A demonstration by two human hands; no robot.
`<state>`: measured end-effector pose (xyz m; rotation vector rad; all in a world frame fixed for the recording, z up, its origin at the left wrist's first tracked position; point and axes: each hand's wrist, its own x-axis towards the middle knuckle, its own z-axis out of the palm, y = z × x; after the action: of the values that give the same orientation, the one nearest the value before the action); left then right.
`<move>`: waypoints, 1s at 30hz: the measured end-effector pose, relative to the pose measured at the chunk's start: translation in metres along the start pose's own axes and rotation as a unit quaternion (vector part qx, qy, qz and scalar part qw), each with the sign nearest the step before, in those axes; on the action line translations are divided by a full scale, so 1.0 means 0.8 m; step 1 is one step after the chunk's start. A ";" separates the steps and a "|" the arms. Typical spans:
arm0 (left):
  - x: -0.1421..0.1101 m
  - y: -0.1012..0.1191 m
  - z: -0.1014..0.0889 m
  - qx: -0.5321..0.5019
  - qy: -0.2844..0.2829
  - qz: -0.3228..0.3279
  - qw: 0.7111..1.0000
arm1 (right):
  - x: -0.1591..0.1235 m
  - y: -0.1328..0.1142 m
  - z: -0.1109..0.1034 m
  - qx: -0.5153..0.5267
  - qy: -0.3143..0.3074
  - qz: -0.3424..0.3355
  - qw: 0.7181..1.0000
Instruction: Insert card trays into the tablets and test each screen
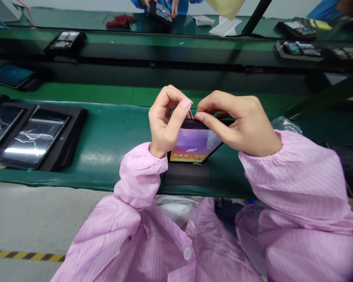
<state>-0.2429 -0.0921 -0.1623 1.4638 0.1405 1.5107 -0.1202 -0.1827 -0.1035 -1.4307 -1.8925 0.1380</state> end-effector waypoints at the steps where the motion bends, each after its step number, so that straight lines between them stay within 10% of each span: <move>1: 0.000 0.000 0.000 0.002 0.001 -0.003 1.000 | 0.000 0.000 0.000 0.003 -0.001 0.003 1.000; 20: -0.003 0.007 -0.007 0.006 -0.016 -0.116 0.993 | -0.002 -0.001 -0.001 0.013 -0.003 0.029 0.999; 30: 0.000 0.012 -0.004 0.033 -0.020 -0.059 0.998 | -0.003 -0.004 -0.001 0.041 0.001 0.043 0.998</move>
<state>-0.2508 -0.0955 -0.1570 1.5102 0.2496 1.3927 -0.1218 -0.1862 -0.1025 -1.4568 -1.8038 0.2528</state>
